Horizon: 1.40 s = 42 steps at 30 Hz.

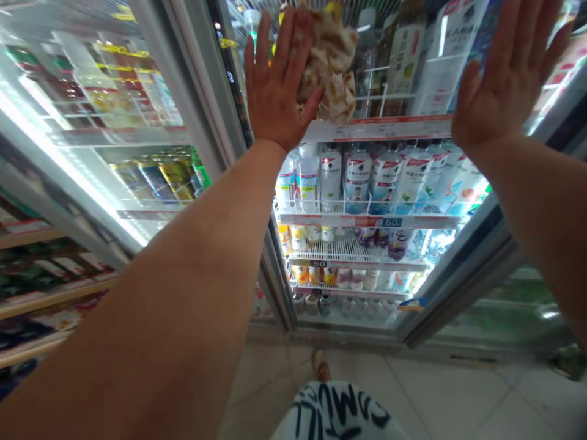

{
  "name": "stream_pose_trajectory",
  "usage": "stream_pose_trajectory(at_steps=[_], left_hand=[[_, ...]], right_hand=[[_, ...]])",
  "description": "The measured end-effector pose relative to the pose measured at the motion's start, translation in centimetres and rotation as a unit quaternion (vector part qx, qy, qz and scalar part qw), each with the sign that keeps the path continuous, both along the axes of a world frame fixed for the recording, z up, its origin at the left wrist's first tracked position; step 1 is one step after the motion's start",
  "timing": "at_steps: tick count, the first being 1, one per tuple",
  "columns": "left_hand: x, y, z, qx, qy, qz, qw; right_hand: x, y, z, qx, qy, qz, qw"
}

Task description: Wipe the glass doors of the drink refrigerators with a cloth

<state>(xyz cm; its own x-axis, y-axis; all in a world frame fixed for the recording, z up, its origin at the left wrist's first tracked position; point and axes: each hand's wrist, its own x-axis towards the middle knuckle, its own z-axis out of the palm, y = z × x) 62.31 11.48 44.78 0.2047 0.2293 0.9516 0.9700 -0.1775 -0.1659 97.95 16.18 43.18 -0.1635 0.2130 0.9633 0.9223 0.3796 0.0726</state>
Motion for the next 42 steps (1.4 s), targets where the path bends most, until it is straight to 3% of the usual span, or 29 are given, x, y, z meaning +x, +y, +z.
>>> stream_pose_trajectory(at_steps=[4, 9, 12, 19, 21, 26, 29, 32, 35, 38, 40, 42], left_hand=[[0.2, -0.7, -0.2, 0.003, 0.019, 0.001, 1.000], [0.3, -2.0, 1.3, -0.053, 0.013, -0.067, 0.996], [0.4, -1.7, 1.5, -0.055, 0.036, -0.070, 0.995], [2.9, -1.4, -3.8, -0.052, 0.007, -0.059, 0.997], [3.4, -1.6, -3.1, -0.053, 0.011, -0.051, 0.997], [2.7, -1.0, 0.9, 0.031, 0.002, -0.013, 0.999], [2.3, -0.5, -0.5, 0.052, 0.021, -0.040, 0.998], [1.7, 0.2, -2.4, -0.039, 0.122, -0.092, 0.987], [0.7, 1.5, -0.8, -0.078, 0.162, -0.129, 0.975], [0.3, 2.1, 1.9, -0.014, 0.093, -0.094, 0.991], [0.9, 1.4, 1.5, 0.034, 0.041, -0.069, 0.996], [1.8, 0.3, -0.6, 0.035, 0.040, -0.074, 0.996]], right_hand=[[0.5, 0.6, -0.2, 0.014, -0.006, 0.013, 1.000], [1.1, 1.7, -0.2, -0.003, -0.012, 0.011, 1.000], [0.9, 1.3, -0.2, -0.016, 0.000, 0.019, 1.000], [1.4, 1.7, -0.2, -0.010, -0.003, 0.064, 0.998], [1.5, 2.0, -0.3, 0.003, -0.013, 0.069, 0.998], [0.7, 1.0, -0.6, 0.034, -0.013, 0.042, 0.998], [0.1, 0.2, -0.7, 0.027, -0.001, 0.025, 0.999], [-0.2, 0.1, -0.6, 0.020, 0.009, 0.004, 1.000], [-0.3, 0.3, -0.4, 0.011, 0.014, -0.009, 1.000], [-0.3, 0.4, -0.4, 0.011, 0.017, -0.014, 1.000], [-0.2, 0.5, -0.4, 0.014, 0.017, -0.011, 1.000], [-0.2, 0.7, -0.5, 0.024, 0.020, -0.005, 0.999]])
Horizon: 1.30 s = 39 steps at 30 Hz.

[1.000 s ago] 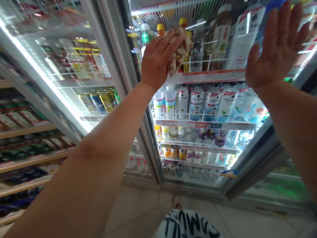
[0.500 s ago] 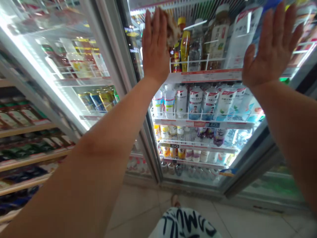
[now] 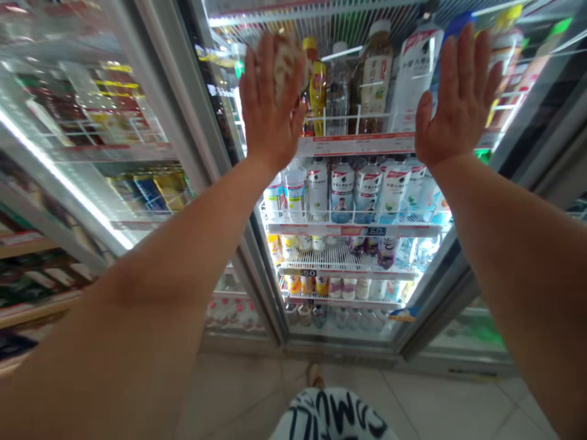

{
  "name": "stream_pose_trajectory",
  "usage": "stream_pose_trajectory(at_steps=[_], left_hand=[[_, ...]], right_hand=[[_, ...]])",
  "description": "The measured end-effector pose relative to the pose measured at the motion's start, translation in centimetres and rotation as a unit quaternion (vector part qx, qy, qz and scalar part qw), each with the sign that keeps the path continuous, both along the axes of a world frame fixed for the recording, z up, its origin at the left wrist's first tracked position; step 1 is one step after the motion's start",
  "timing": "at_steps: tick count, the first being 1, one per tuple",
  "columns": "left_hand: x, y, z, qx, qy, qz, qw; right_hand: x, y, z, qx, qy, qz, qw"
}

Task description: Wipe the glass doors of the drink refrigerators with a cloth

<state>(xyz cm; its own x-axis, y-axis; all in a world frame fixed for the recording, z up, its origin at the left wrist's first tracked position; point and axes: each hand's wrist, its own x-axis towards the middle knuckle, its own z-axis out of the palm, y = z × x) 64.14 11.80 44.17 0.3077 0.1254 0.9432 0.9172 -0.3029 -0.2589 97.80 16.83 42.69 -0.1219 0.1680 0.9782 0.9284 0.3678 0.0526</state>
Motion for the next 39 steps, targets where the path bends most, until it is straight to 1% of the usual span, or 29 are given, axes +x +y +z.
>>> stream_pose_trajectory(at_steps=[2, 3, 4, 5, 7, 9, 10, 11, 12, 13, 14, 15, 16, 17, 18, 19, 21, 22, 23, 24, 25, 27, 29, 30, 32, 34, 36, 37, 39], left_hand=[[0.3, -0.7, -2.0, -0.064, 0.086, 0.010, 0.994], [0.0, -0.7, -2.3, -0.079, 0.120, 0.018, 0.989], [-0.6, -0.4, -2.0, -0.077, 0.131, 0.035, 0.988], [-1.3, 0.1, -1.1, -0.060, 0.118, 0.061, 0.989], [-2.7, 1.5, 1.7, 0.010, 0.038, 0.132, 0.990], [-3.3, 2.3, 3.8, 0.087, -0.054, 0.182, 0.978], [-3.1, 2.3, 4.1, 0.106, -0.073, 0.185, 0.974], [-2.7, 2.0, 3.8, 0.105, -0.066, 0.173, 0.977], [-2.1, 1.4, 3.0, 0.078, -0.025, 0.149, 0.985], [-1.5, 0.7, 2.1, 0.046, 0.051, 0.115, 0.991], [-1.0, 0.1, 1.3, 0.000, 0.164, 0.074, 0.984], [-0.7, -0.4, 0.8, -0.052, 0.276, 0.046, 0.959], [-0.8, -0.7, 0.9, -0.087, 0.352, 0.031, 0.932], [-1.1, -0.7, 1.7, -0.096, 0.383, 0.020, 0.919], [-1.6, -0.5, 2.9, -0.088, 0.379, 0.017, 0.921], [-2.1, -0.2, 4.5, -0.061, 0.341, 0.017, 0.938], [-3.1, 0.5, 7.3, 0.017, 0.215, 0.027, 0.976], [-3.4, 0.7, 8.1, 0.053, 0.159, 0.034, 0.985], [-3.4, 0.8, 8.2, 0.080, 0.126, 0.040, 0.988], [-3.2, 0.8, 7.8, 0.095, 0.124, 0.043, 0.987], [-2.9, 0.7, 7.1, 0.095, 0.155, 0.044, 0.982], [-2.2, 0.4, 5.5, 0.054, 0.286, 0.039, 0.956], [-2.1, 0.4, 5.4, 0.002, 0.391, 0.030, 0.920], [-2.3, 0.6, 5.9, -0.013, 0.400, 0.027, 0.916], [-2.8, 1.2, 7.5, -0.007, 0.326, 0.017, 0.945], [-2.9, 1.6, 8.0, 0.022, 0.194, 0.005, 0.981], [-2.0, 1.4, 6.5, 0.027, 0.112, 0.001, 0.993], [-1.3, 1.1, 5.2, 0.009, 0.117, 0.008, 0.993], [0.2, 0.3, 2.8, -0.047, 0.229, 0.023, 0.972]], right_hand=[[0.1, 0.3, -0.1, 0.012, 0.002, 0.004, 1.000], [0.1, 0.4, -0.1, 0.016, 0.003, 0.006, 1.000], [0.2, 0.5, -0.1, 0.016, 0.004, 0.009, 1.000], [0.2, 0.6, -0.1, 0.013, 0.004, 0.012, 1.000], [0.1, 0.5, -0.1, 0.003, 0.005, 0.023, 1.000], [0.0, 0.4, -0.1, -0.003, 0.007, 0.033, 0.999], [0.0, 0.3, -0.1, -0.003, 0.007, 0.038, 0.999], [-0.1, 0.2, -0.2, 0.000, 0.009, 0.043, 0.999], [-0.2, 0.2, -0.2, 0.005, 0.010, 0.048, 0.999], [-0.3, 0.2, -0.3, 0.010, 0.012, 0.053, 0.998], [-0.3, 0.2, -0.3, 0.015, 0.015, 0.058, 0.998], [-0.4, 0.2, -0.4, 0.020, 0.018, 0.062, 0.998], [-0.5, 0.3, -0.4, 0.023, 0.021, 0.065, 0.997], [-0.5, 0.3, -0.5, 0.024, 0.021, 0.068, 0.997], [-0.6, 0.3, -0.5, 0.025, 0.023, 0.069, 0.997], [-0.6, 0.3, -0.5, 0.027, 0.025, 0.069, 0.997], [-0.7, 0.2, -0.5, 0.028, 0.025, 0.067, 0.997], [-0.7, 0.1, -0.6, 0.028, 0.025, 0.067, 0.997], [-0.7, 0.0, -0.6, 0.026, 0.025, 0.068, 0.997], [-0.7, -0.1, -0.6, 0.025, 0.024, 0.069, 0.997], [-0.7, -0.2, -0.6, 0.024, 0.023, 0.069, 0.997], [-0.7, -0.3, -0.6, 0.029, 0.024, 0.068, 0.997], [-0.8, -0.2, -0.7, 0.038, 0.026, 0.068, 0.997], [-0.8, -0.2, -0.7, 0.044, 0.029, 0.069, 0.996], [-0.9, -0.1, -0.8, 0.053, 0.035, 0.074, 0.995], [-0.9, 0.1, -0.8, 0.051, 0.039, 0.080, 0.995], [-0.8, 0.3, -0.9, 0.041, 0.043, 0.083, 0.995], [-0.8, 0.4, -0.8, 0.039, 0.047, 0.085, 0.995], [-0.7, 0.6, -0.8, 0.042, 0.051, 0.089, 0.994]])
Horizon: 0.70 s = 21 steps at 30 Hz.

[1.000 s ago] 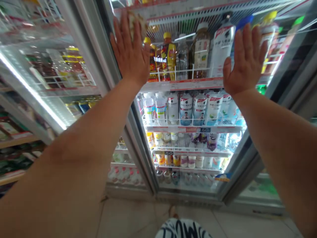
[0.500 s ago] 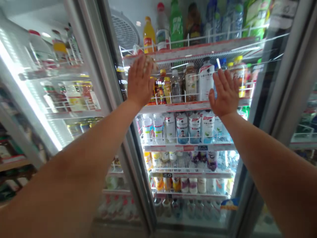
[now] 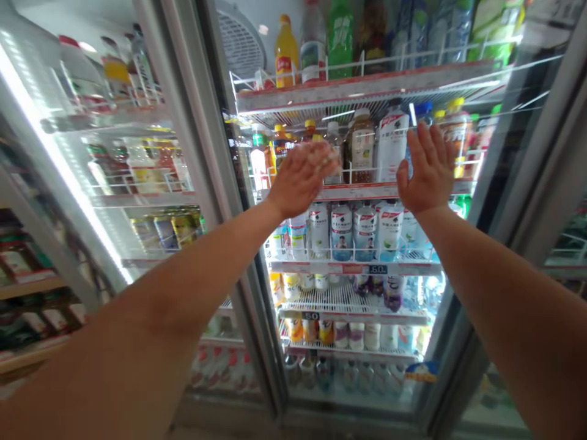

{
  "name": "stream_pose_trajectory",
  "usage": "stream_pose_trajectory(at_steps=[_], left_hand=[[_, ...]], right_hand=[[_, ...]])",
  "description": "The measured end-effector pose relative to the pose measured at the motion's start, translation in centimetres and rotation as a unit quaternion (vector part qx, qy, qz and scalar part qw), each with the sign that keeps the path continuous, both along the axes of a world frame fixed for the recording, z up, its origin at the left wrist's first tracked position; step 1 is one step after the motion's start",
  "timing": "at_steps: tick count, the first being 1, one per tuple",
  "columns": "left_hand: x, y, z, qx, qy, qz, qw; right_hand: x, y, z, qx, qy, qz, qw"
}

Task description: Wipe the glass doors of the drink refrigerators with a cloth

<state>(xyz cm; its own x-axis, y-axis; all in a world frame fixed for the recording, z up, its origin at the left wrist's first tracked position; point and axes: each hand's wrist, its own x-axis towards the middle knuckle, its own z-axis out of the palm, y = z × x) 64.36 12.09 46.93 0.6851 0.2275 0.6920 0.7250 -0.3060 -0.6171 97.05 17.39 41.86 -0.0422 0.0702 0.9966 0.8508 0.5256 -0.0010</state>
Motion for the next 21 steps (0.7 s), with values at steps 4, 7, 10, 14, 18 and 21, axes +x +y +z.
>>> stream_pose_trajectory(at_steps=[4, 7, 10, 14, 18, 21], left_hand=[[1.1, -0.3, 0.8, -0.039, 0.150, -0.007, 0.988], [1.0, 0.7, 3.6, 0.039, -0.011, -0.044, 0.998], [2.3, 1.0, 3.0, 0.081, -0.125, -0.064, 0.987], [4.5, 0.3, 0.2, -0.016, 0.166, -0.046, 0.985], [4.9, 0.1, 1.3, 0.017, 0.100, -0.038, 0.994], [5.4, 0.5, 1.4, 0.065, -0.087, -0.041, 0.993]], right_hand=[[0.0, 0.1, 0.0, 0.011, -0.011, 0.000, 1.000], [0.0, 0.1, 0.0, 0.012, -0.006, 0.007, 1.000], [-0.2, 0.0, -0.1, 0.024, 0.002, 0.004, 1.000], [-0.3, -0.3, -0.1, 0.037, -0.010, -0.028, 0.999], [-0.4, -0.5, 0.0, 0.046, -0.011, -0.048, 0.998], [-0.3, -0.5, 0.0, 0.043, -0.014, -0.053, 0.998]])
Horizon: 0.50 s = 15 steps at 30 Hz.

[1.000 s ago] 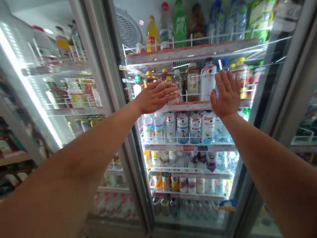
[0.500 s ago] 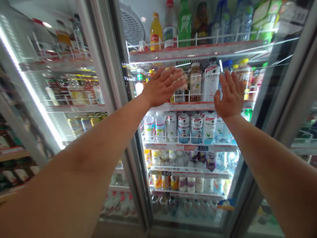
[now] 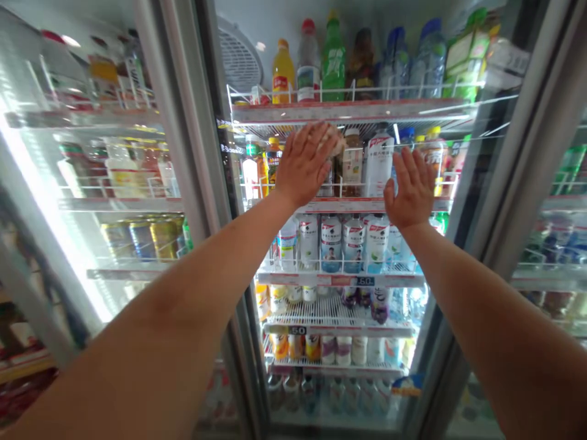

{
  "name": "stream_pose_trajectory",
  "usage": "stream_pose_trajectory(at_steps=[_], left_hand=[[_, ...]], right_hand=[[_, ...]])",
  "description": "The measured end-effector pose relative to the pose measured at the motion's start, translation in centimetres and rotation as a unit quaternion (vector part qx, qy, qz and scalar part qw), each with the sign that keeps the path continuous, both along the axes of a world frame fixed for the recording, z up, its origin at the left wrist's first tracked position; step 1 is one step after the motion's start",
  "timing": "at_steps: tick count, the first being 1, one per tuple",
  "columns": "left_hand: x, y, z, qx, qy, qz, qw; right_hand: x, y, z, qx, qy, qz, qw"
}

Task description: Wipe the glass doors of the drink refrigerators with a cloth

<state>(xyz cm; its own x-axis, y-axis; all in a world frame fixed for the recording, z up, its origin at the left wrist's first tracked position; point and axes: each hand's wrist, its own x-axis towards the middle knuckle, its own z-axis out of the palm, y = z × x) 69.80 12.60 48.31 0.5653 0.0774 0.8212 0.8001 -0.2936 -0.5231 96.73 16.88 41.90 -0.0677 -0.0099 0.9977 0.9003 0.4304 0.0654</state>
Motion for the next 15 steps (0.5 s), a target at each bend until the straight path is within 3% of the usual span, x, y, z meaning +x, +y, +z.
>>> stream_pose_trajectory(at_steps=[2, 4, 6, 7, 9, 11, 13, 15], left_hand=[[0.8, 0.2, -0.9, -0.023, 0.064, -0.008, 0.998], [1.6, 0.3, -1.5, -0.077, 0.241, -0.013, 0.968], [2.2, 0.3, -1.0, -0.107, 0.326, -0.014, 0.939], [2.5, 0.4, -0.6, -0.102, 0.299, -0.014, 0.949], [3.1, 0.6, 0.3, -0.061, 0.143, -0.025, 0.988], [4.0, 0.9, 0.4, -0.030, 0.006, -0.044, 0.999], [5.0, 1.1, -0.4, -0.053, 0.033, -0.053, 0.997], [5.6, 1.1, -0.9, -0.111, 0.207, -0.048, 0.971]], right_hand=[[0.1, 0.1, 0.0, -0.001, 0.001, 0.000, 1.000], [0.1, 0.1, 0.1, -0.006, 0.002, 0.001, 1.000], [0.2, 0.1, 0.1, -0.015, 0.003, 0.004, 1.000], [0.2, 0.0, 0.2, -0.023, 0.003, 0.007, 1.000], [0.3, -0.1, 0.2, -0.038, 0.002, 0.012, 0.999], [0.4, 0.0, 0.2, -0.044, -0.001, 0.012, 0.999], [0.5, 0.1, 0.1, -0.040, -0.003, 0.009, 0.999], [0.6, 0.4, 0.1, -0.037, 0.001, 0.012, 0.999]])
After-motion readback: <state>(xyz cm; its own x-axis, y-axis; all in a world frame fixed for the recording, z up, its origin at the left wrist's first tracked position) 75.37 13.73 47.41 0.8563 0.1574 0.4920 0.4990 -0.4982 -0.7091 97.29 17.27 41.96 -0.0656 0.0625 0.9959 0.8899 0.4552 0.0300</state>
